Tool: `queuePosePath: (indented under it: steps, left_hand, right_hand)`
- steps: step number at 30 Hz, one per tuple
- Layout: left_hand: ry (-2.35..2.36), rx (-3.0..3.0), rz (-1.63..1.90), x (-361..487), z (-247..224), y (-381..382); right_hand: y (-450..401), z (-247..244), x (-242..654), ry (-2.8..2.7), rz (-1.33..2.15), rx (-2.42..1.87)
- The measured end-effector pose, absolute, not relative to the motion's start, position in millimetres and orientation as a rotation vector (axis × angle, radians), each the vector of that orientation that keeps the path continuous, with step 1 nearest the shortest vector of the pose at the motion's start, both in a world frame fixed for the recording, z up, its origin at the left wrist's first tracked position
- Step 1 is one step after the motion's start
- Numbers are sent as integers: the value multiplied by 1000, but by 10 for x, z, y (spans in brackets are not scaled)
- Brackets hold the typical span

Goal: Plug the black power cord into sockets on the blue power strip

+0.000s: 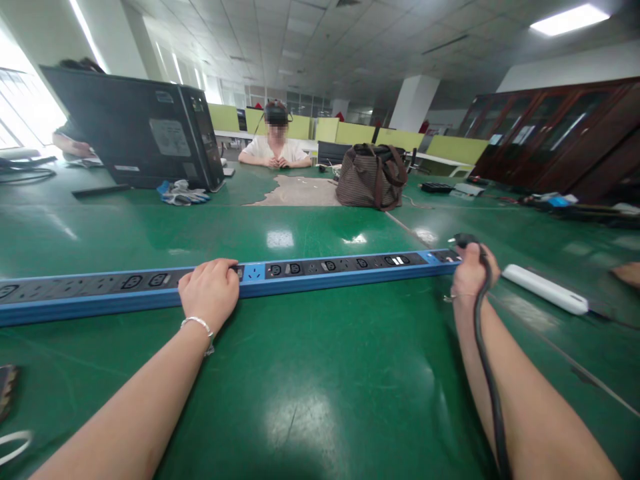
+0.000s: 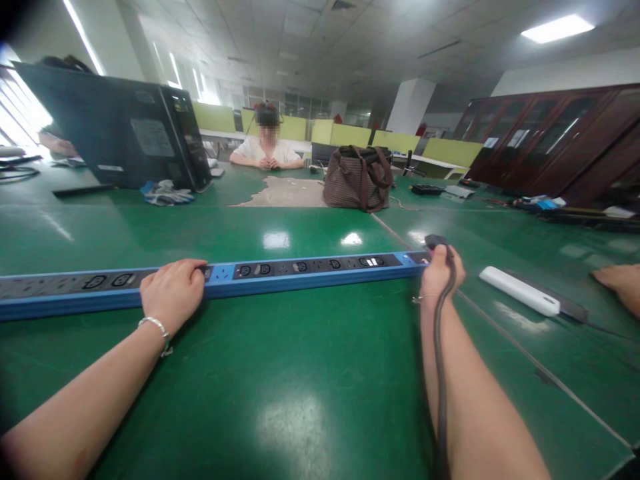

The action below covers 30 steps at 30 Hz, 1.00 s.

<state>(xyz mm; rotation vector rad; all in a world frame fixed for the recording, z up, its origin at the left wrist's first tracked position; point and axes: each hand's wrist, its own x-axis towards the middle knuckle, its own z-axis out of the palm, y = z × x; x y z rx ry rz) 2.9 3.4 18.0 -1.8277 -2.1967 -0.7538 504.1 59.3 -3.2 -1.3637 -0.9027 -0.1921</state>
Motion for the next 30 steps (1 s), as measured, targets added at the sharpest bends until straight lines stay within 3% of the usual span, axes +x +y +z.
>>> queuePosePath:
  steps: [3,30]
  left_hand:
    - [-2200,-1831,-746,27,181,37]
    - [-2197,-1828,-728,26,183,35]
  right_hand:
    - [555,-66,5226,-871,-308,-1486]
    - [589,-43,5187,-1199,-187,-1902]
